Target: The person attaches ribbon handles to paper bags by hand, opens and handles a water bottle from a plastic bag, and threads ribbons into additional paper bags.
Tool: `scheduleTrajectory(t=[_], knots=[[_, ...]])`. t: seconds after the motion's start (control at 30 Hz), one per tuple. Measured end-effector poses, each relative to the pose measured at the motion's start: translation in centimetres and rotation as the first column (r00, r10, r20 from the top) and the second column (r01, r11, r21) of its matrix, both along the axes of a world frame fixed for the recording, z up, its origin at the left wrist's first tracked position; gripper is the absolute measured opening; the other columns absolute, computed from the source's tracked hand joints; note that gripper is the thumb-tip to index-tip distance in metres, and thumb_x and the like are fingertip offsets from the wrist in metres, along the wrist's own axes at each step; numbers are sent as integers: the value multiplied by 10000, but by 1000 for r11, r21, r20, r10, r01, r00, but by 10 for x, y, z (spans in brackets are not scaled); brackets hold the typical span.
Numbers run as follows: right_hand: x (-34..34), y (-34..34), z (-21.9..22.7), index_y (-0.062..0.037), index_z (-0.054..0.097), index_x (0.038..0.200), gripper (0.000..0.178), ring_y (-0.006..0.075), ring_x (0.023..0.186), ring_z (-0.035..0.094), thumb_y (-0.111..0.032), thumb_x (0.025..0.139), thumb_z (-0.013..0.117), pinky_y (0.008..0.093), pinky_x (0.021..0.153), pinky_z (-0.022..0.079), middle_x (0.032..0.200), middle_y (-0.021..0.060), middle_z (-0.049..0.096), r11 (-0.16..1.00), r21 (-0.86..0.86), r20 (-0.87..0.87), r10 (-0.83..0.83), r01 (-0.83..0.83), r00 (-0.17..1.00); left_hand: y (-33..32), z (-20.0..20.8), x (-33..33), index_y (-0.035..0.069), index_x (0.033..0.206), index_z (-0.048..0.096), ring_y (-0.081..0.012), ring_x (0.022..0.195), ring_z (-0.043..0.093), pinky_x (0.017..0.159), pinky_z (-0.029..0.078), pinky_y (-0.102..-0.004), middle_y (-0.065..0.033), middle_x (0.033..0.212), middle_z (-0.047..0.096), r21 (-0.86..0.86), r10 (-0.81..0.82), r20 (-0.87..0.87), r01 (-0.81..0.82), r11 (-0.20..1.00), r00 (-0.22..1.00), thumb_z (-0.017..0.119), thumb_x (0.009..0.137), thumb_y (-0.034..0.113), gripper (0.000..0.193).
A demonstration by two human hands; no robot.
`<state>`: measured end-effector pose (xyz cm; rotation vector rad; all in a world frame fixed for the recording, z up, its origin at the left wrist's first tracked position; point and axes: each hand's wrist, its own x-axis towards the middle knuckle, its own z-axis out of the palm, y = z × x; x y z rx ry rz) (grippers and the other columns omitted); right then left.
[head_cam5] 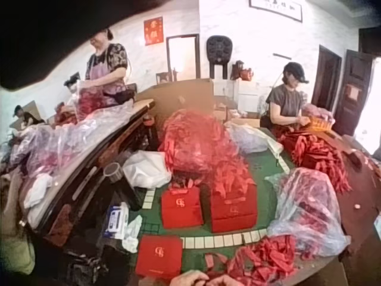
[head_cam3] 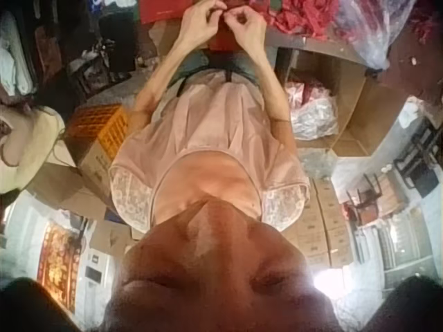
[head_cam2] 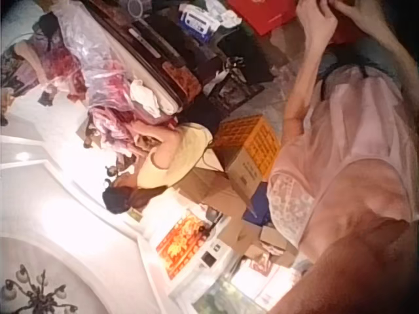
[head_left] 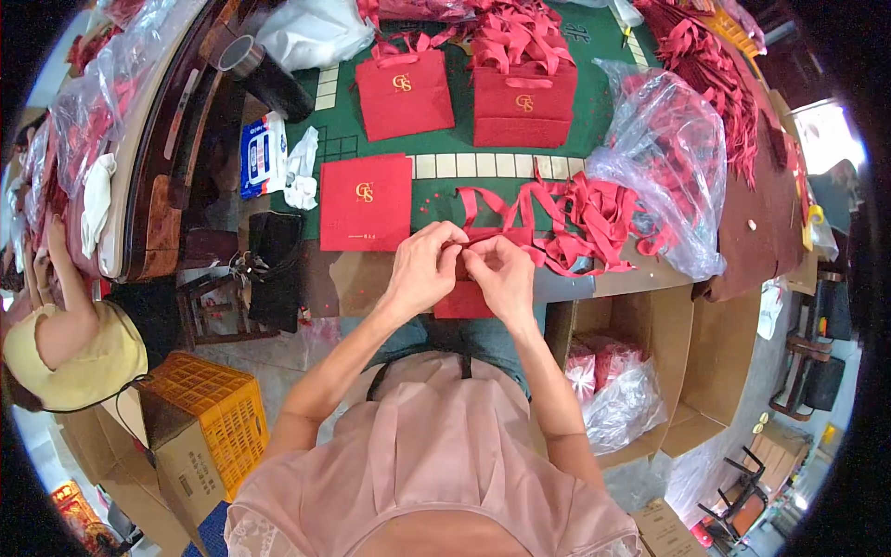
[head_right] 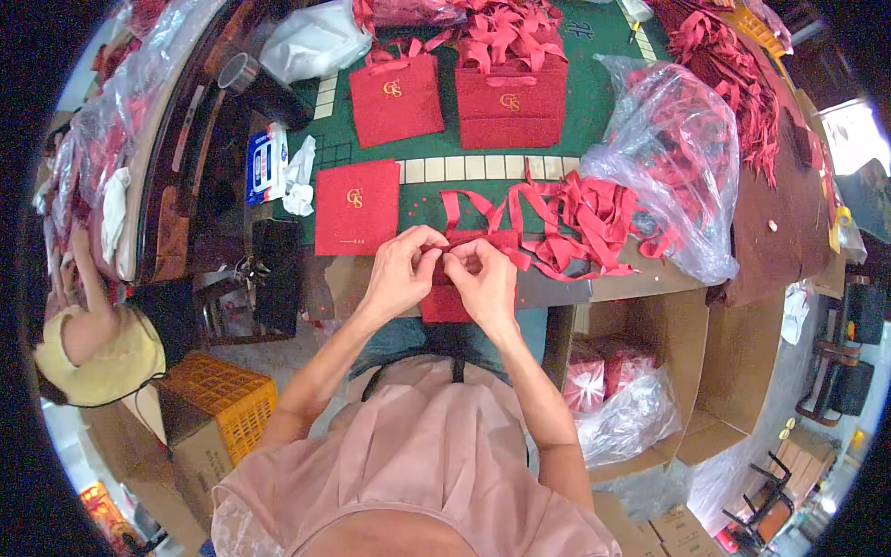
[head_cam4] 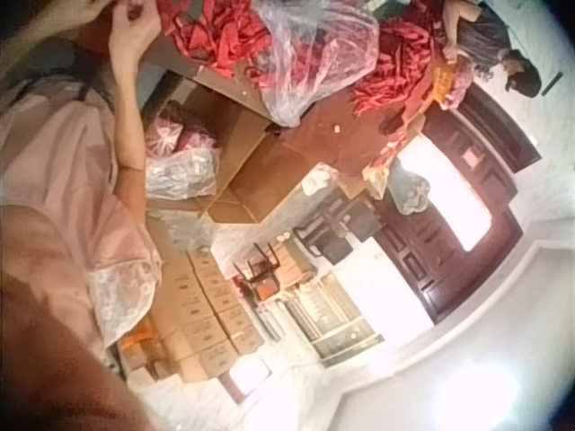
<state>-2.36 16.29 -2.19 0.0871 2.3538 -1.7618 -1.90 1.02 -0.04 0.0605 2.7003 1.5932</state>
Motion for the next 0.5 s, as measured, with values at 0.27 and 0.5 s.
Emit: scheduleTrajectory(t=[0.27, 0.5], knots=[[8, -10, 0, -19, 665, 899, 64, 196, 683, 650, -52, 858, 700, 323, 626, 515, 806, 101, 662, 945, 327, -408, 107, 35, 907, 4, -5, 4, 21, 956, 604, -378, 858, 639, 751, 522, -443, -164, 889, 633, -79, -16, -143, 4, 997, 990, 559, 852, -17, 120], [5, -10, 4, -6, 625, 976, 129, 181, 787, 700, -9, 867, 693, 308, 690, 561, 879, 112, 712, 997, 77, -135, 24, -14, 991, 0, -7, 2, 20, 970, 590, -381, 860, 636, 751, 518, -456, -166, 889, 631, 7, -9, -74, 9, 1000, 997, 565, 870, 4, 104]])
